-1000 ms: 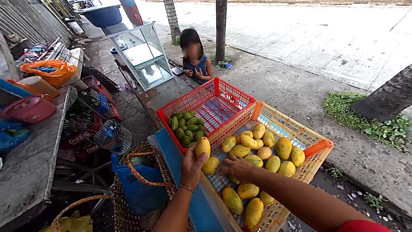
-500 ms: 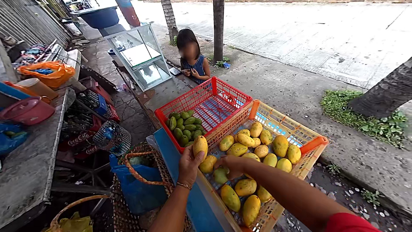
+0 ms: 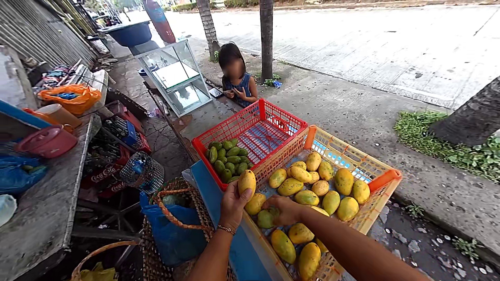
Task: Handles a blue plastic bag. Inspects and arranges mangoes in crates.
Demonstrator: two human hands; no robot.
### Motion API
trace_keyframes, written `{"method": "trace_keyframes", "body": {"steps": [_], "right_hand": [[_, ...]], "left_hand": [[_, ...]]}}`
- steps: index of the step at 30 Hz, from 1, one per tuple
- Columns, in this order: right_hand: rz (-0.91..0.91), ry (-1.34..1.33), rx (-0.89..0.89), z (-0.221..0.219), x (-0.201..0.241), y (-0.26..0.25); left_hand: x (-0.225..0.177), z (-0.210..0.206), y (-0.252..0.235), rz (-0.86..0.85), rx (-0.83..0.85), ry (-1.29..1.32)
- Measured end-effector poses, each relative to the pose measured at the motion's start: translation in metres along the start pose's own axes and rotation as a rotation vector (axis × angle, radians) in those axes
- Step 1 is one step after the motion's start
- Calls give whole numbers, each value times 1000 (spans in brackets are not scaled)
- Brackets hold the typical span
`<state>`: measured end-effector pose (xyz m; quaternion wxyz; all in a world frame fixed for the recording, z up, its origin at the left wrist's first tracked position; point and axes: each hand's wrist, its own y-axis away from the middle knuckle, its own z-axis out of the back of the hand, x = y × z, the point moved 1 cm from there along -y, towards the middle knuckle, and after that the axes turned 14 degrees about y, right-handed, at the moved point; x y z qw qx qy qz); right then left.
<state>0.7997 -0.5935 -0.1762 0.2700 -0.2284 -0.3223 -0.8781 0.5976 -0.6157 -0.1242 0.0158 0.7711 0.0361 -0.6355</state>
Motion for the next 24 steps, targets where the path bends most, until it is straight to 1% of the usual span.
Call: {"method": "trace_keyframes", "body": {"steps": [4,9,12,16,20,22,24], "right_hand": [[-8,98,-71,-12,-1,-4],[102,105,-44,-2,4,-6],[112,71,-31,7,4,-2],[55,-61,-39,7,-1,-1],[2,-196,-65,21,-6,12],[0,-142,-27,29,-3,23],[20,-11,62,22,3,35]], "left_hand": [[1,0,0,6,10,5],[1,0,1,13,36,-66],[2,-1,1,-23,62,-96],[5,-2,1,-71,106,-143],[5,0,3,-4,84,-149],[3,0,3,5,78,-131],[4,0,4,2,76,-125]]}}
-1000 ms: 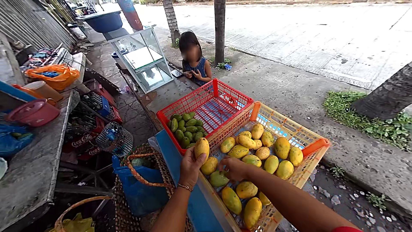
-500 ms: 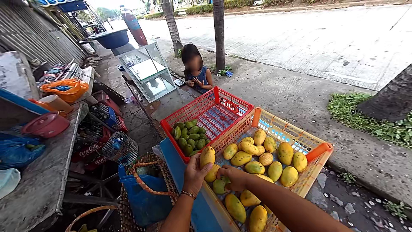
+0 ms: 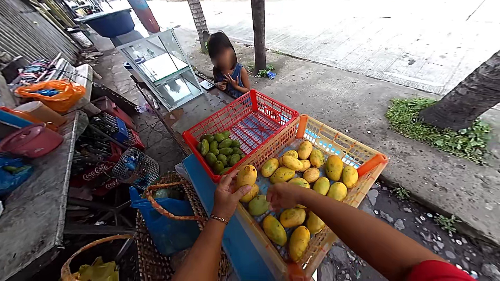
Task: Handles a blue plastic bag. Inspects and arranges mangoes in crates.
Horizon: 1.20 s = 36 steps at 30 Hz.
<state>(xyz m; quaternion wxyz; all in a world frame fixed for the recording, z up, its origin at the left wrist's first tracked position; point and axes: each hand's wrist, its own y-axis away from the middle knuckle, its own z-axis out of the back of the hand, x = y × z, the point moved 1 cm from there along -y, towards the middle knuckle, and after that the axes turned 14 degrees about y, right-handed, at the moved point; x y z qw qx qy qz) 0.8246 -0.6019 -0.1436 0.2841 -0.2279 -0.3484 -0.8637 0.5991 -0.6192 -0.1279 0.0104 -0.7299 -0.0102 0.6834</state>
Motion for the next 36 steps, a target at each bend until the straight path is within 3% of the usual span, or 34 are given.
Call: {"method": "trace_keyframes", "body": {"steps": [3,8,15,20,24,30,33,36], "right_hand": [[55,210,150,-27,15,11],[-94,440,262,-48,37,5],[27,78,-14,-31,26,14],[283,278,-84,-34,26,6],[251,428,-27,-44,15,0],[330,385,-21,-47,4,0],[240,450,69,-34,13,1],[135,272,-100,-13,20,-6]], "left_hand": [[2,0,0,-3,2,8],[2,3,-2,-2,-10,29],[0,4,-2,16,-13,75],[-1,3,-2,20,-1,86],[-2,4,-2,24,-6,102],[-1,5,-3,30,-1,91],[-2,5,-3,31,5,81],[-1,6,-4,36,5,84]]}}
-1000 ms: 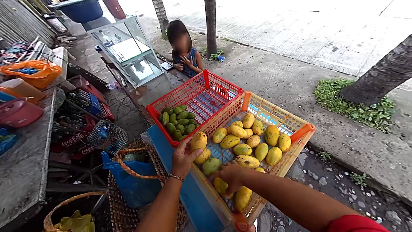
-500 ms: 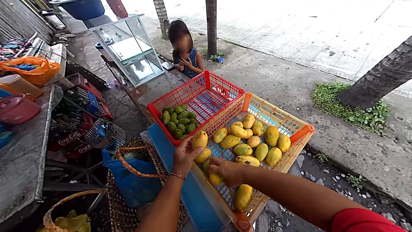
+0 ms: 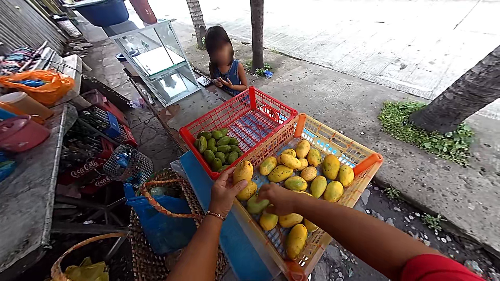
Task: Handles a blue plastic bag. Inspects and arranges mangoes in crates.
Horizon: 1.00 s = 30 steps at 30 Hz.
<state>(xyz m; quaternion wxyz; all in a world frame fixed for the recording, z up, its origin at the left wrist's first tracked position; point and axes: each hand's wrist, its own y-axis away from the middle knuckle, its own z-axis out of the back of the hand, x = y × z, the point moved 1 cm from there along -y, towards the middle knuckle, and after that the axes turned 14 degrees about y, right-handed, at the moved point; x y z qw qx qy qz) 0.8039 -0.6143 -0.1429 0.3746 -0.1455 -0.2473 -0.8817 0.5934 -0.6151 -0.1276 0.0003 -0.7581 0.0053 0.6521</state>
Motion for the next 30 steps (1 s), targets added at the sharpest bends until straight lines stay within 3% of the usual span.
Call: {"method": "trace_keyframes", "body": {"steps": [3,7,10,16,21,25,28,30], "right_hand": [[-221,-80,16,1,2,-22],[-362,-136,73,-25,13,-40],[-344,-183,-9,-29,7,-41],[-260,-351,-202,21,-36,-3],[-435,-138,-311,43,-78,45],[-572,7,-113,40,-108,75],[-642,38,-17,40,-110,88],[-655,87,-93,51,-91,90]], "left_hand": [[1,0,-1,-2,-6,3],[-3,-4,0,-2,-14,4],[-3,-4,0,16,-18,-17],[-4,0,-1,7,-20,15],[-17,-7,-7,94,8,96],[-20,-23,-12,187,189,54],[-20,-40,-15,249,303,-128],[-17,-49,-18,315,330,-352]]}}
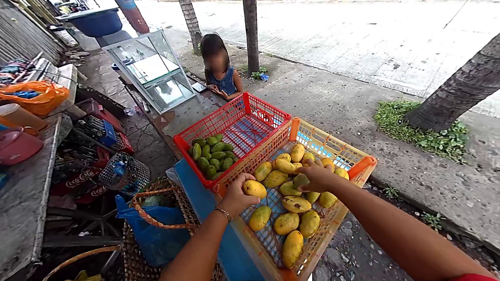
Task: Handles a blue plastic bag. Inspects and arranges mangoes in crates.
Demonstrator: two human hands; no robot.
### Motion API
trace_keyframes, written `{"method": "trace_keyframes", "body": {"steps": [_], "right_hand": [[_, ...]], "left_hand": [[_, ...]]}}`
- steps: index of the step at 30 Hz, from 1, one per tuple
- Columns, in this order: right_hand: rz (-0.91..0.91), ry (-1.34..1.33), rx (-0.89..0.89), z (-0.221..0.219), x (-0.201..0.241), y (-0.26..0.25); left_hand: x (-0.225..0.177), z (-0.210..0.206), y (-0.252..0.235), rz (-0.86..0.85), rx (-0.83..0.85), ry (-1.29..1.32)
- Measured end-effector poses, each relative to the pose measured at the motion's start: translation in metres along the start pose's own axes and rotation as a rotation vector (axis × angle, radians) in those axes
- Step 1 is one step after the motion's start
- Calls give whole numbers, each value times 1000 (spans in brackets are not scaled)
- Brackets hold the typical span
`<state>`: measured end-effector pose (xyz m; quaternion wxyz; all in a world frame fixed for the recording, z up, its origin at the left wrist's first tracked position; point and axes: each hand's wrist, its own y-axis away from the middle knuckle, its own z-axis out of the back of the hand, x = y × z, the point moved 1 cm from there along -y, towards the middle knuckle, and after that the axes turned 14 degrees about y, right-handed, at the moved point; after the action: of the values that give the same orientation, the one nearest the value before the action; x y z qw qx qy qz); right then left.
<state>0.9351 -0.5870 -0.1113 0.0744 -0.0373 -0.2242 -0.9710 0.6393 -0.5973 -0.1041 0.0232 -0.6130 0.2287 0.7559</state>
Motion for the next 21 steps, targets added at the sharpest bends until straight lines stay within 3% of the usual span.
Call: {"method": "trace_keyframes", "body": {"steps": [3,7,11,15,21], "right_hand": [[211,-19,-109,4,48,11],[614,41,130,-50,117,2],[639,184,216,-77,147,-13],[647,85,110,-70,145,-23],[663,101,8,-82,149,-37]], "left_hand": [[-1,-6,-7,112,-108,-159],[-13,1,-10,164,-264,-101],[-23,9,-3,128,-323,128],[-21,19,9,79,-306,303],[-29,22,24,162,-215,479]]}}
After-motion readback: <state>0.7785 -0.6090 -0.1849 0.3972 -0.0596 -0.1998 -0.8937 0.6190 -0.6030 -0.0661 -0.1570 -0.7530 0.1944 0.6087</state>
